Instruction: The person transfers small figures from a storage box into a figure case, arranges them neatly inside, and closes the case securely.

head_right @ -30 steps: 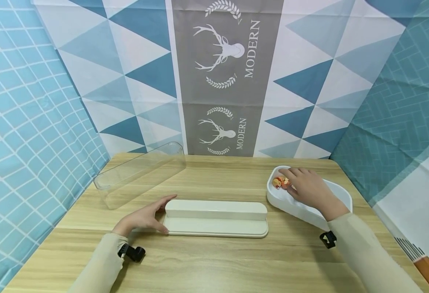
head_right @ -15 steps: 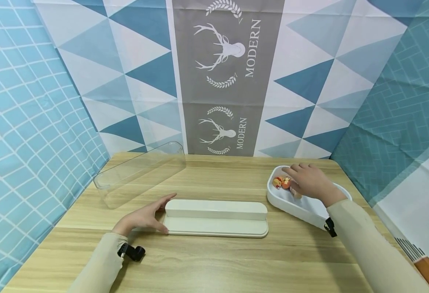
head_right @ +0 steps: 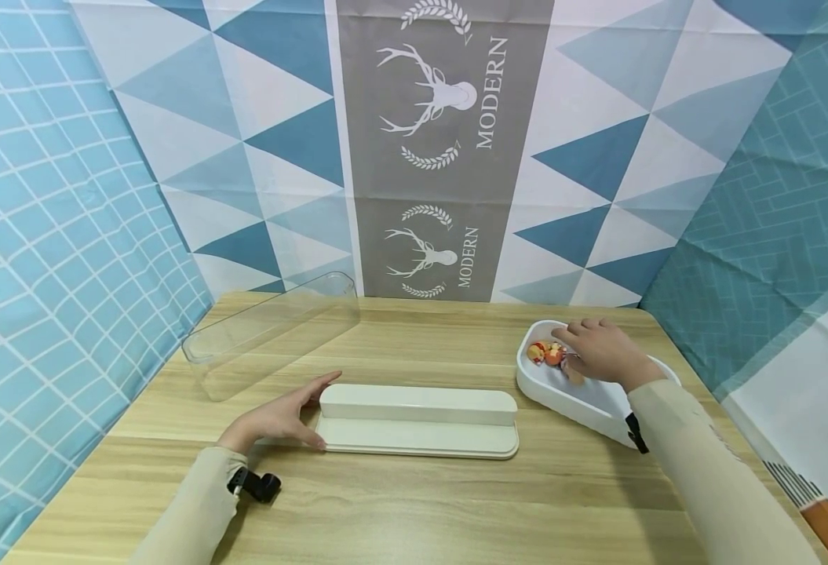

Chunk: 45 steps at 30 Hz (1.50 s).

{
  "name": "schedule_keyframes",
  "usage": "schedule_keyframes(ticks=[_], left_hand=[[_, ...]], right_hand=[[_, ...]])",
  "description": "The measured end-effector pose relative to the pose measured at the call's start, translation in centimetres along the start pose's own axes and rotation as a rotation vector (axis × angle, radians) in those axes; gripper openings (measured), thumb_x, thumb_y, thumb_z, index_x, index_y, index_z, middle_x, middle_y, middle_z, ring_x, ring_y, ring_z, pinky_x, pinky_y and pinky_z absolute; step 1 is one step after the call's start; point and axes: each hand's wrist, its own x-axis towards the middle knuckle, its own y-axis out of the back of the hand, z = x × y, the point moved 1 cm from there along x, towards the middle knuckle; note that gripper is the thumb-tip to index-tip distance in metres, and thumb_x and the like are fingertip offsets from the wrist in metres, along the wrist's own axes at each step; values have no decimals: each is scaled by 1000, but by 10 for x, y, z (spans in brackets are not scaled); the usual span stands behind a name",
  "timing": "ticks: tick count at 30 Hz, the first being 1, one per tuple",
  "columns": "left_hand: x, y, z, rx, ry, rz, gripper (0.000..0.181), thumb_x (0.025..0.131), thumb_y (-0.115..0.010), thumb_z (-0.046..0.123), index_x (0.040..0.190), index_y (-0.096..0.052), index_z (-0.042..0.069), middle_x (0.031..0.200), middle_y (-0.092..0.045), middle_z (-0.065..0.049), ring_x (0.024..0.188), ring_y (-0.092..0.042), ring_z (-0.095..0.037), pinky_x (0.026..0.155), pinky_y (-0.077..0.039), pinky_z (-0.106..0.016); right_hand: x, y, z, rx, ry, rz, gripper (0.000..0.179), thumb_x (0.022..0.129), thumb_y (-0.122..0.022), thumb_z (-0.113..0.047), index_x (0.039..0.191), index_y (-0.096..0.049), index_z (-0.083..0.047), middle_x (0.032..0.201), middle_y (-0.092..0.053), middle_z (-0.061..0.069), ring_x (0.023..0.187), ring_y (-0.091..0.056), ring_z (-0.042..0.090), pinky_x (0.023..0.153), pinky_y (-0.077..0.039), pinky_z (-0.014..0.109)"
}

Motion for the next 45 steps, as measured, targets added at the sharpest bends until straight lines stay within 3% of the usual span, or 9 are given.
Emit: schedule_keyframes(ticks=[11,19,22,26,33,40,45], left_hand=[[0,0,1,10,5,-5,120,71,-91,12,160,-10,6,158,-25,-22,141,-31,-36,115,-22,-53],[0,1,0,27,6,-5,120,72,-90,12,160,-9,6,158,-24,-23,141,-30,-38,115,-23,-54],[-1,2,0,28,-3,-6,119,73,-90,12,160,-8,5,158,-25,-25,141,-30,-39,114,-23,-56],[-1,2,0,25,4,-8,120,72,-90,13,160,-9,7,159,-24,-24,142,-29,-38,115,-22,-55],[1,1,-1,17,10,-5,120,71,-91,14,160,-10,9,160,-23,-21,143,-29,-35,115,-21,-52],[-1,1,0,28,10,-11,120,72,-90,14,161,-10,9,160,-22,-21,143,-29,-34,115,-24,-43],[-1,2,0,34,8,-10,120,72,-90,14,160,-10,8,160,-21,-22,143,-28,-35,116,-23,-49]], right_hand=[[6,-9,14,23,-109,-163,46,88,-74,-24,125,-61,0,111,-64,22,105,-58,44,90,-45,64],[14,-16,18,65,-143,-260,43,89,-71,-37,116,-62,-4,91,-65,11,86,-62,34,80,-50,60],[18,-16,18,105,-155,-317,34,90,-70,-37,104,-59,-8,80,-60,5,74,-58,26,70,-52,51],[25,-13,15,152,-183,-410,30,91,-69,-35,100,-57,-9,75,-56,2,67,-52,21,62,-49,42],[32,-9,13,190,-243,-520,26,93,-68,-33,95,-56,-10,75,-54,2,68,-52,21,62,-46,40],[32,-8,14,286,-360,-602,32,94,-66,-37,103,-59,-7,81,-56,6,74,-54,24,69,-46,42],[31,-10,14,366,-432,-630,33,94,-65,-38,100,-58,-6,81,-54,8,77,-54,25,71,-43,42]])
